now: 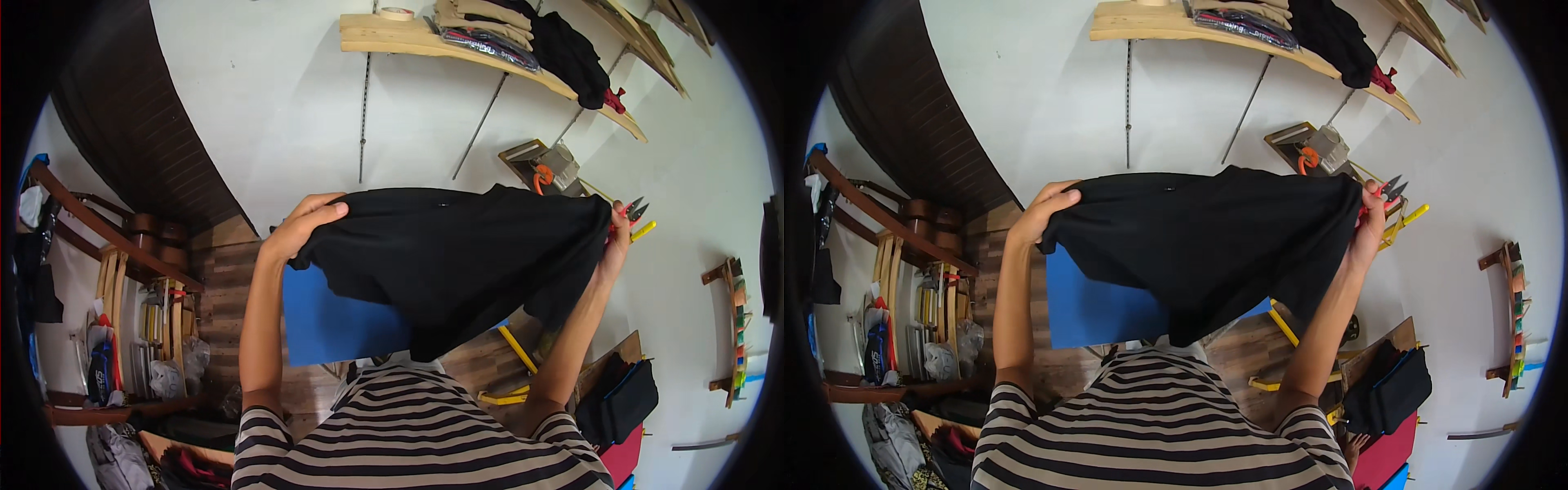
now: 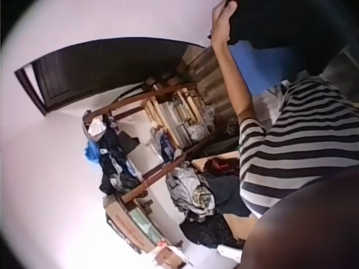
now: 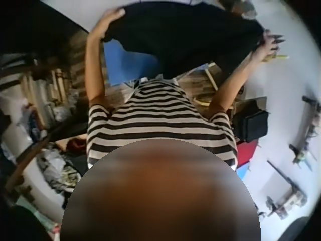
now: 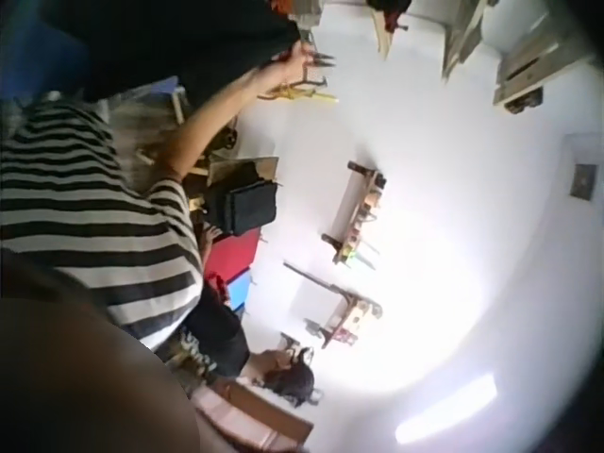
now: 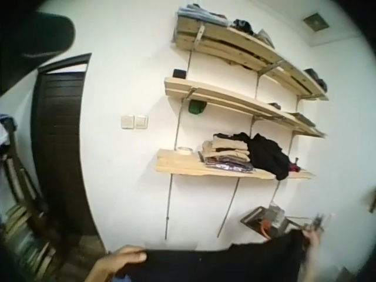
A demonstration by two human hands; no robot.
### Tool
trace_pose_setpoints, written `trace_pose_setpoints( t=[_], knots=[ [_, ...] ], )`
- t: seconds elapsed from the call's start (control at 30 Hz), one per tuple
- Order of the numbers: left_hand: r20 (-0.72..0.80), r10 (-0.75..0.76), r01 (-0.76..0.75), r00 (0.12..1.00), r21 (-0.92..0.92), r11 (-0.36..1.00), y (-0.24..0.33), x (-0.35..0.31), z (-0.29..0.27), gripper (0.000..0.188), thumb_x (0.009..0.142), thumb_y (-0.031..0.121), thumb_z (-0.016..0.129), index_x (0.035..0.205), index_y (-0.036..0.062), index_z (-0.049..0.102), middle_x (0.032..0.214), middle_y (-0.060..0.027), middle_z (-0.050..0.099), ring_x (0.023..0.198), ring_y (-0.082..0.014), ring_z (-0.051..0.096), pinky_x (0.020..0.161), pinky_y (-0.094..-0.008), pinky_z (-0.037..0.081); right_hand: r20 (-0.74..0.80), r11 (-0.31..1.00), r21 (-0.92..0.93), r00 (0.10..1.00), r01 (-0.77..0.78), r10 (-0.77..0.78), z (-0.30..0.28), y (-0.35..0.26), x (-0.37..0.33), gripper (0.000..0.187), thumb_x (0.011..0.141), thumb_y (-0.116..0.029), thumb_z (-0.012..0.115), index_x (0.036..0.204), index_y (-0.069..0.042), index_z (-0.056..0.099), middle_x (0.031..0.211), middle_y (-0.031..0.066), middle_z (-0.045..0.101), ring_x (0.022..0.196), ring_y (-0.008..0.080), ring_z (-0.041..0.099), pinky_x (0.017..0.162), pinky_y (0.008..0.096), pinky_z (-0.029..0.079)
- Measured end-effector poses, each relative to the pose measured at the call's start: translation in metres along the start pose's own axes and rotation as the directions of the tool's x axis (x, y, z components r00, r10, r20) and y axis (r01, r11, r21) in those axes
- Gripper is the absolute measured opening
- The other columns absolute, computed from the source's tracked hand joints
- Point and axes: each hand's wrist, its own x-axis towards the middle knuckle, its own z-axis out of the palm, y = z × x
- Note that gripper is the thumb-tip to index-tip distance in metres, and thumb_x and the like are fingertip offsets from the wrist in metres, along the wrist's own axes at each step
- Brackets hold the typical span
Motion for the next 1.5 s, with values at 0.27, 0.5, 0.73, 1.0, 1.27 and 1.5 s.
trace_pose_setpoints(
  t=[0.27, 0.5, 0.73, 1.0, 1.27, 1.5],
  knots=[
    [0.177, 0.254, -0.298, 0.951, 0.747, 0.595, 0.064, 0.005, -0.021, 0.024, 0.084, 0.019, 0.064, 0.096, -0.0014, 0.059, 0.091, -0.011, 0.063, 0.084, -0.02, 0.059, 0.076, -0.0313, 0.045, -0.029, 0.893, -0.443, 0.994, 0.078, -0.101, 0.013, -0.003, 0.035, 0.017, 0.09, -0.01, 0.059, 0.106, -0.005, 0.056, 0.064, -0.0043, 0.047, 0.047, 0.0033, 0.038, 0.038, 0.0181, 0.027],
    [-0.203, 0.361, 0.037, 0.91, 0.908, 0.417, 0.14, 0.056, -0.049, 0.041, 0.095, 0.038, 0.049, 0.084, 0.0009, 0.062, 0.078, -0.0134, 0.063, 0.07, -0.0262, 0.055, 0.068, -0.0349, 0.044, -0.019, 0.833, -0.553, 0.999, 0.029, -0.048, 0.033, 0.026, 0.103, 0.03, 0.089, -0.012, 0.061, 0.116, -0.002, 0.052, 0.067, -0.0017, 0.049, 0.049, 0.0051, 0.042, 0.039, 0.0184, 0.028],
    [0.027, 0.473, -0.451, 0.881, 0.353, 0.82, 0.168, -0.017, 0.04, 0.037, 0.097, 0.033, 0.051, 0.076, 0.0036, 0.06, 0.063, 0.0054, 0.053, 0.057, -0.003, 0.046, 0.048, -0.024, 0.039, -0.101, 0.703, -0.477, 0.761, 0.528, -0.64, 0.005, 0.013, 0.133, 0.029, 0.089, -0.004, 0.056, 0.116, 0.002, 0.049, 0.092, 0.0072, 0.058, 0.067, 0.0119, 0.058, 0.056, 0.0232, 0.047],
    [0.934, -0.06, -0.452, 0.353, 0.227, 0.863, -0.019, -0.026, 0.239, 0.046, 0.098, 0.045, 0.039, 0.092, 0.002, 0.054, 0.075, -0.0161, 0.061, 0.076, -0.027, 0.062, 0.069, -0.037, 0.046, -0.607, 0.552, -0.63, 0.79, -0.546, 0.088, -0.165, 0.158, -0.002, 0.025, 0.09, -0.012, 0.052, 0.113, 0.001, 0.053, 0.095, 0.0088, 0.057, 0.081, 0.0179, 0.056, 0.072, 0.0308, 0.048],
    [0.766, -0.122, 0.144, 0.631, 0.039, 0.989, -0.13, 0.005, 0.178, 0.05, 0.096, 0.044, 0.047, 0.118, 0.0002, 0.054, 0.107, -0.0098, 0.063, 0.098, -0.0166, 0.06, 0.089, -0.0301, 0.046, -0.576, 0.794, 0.065, 0.627, -0.604, 0.525, -0.215, 0.227, -0.056, 0.029, 0.093, -0.018, 0.045, 0.112, 0.001, 0.054, 0.103, 0.0129, 0.059, 0.089, 0.0238, 0.057, 0.08, 0.0351, 0.048],
    [-0.571, -0.283, 0.638, 0.77, 0.694, 0.334, -0.312, 0.04, 0.049, 0.071, 0.088, 0.051, 0.05, 0.132, -0.0046, 0.041, 0.145, -0.024, 0.029, 0.139, -0.0376, 0.02, 0.107, -0.0577, 0.022, -0.523, 0.875, 0.24, 0.703, -0.422, 0.482, -0.214, 0.22, -0.03, 0.034, 0.095, -0.023, 0.039, 0.112, 0.001, 0.056, 0.109, 0.0165, 0.06, 0.097, 0.029, 0.058, 0.087, 0.0389, 0.049]
  ],
)
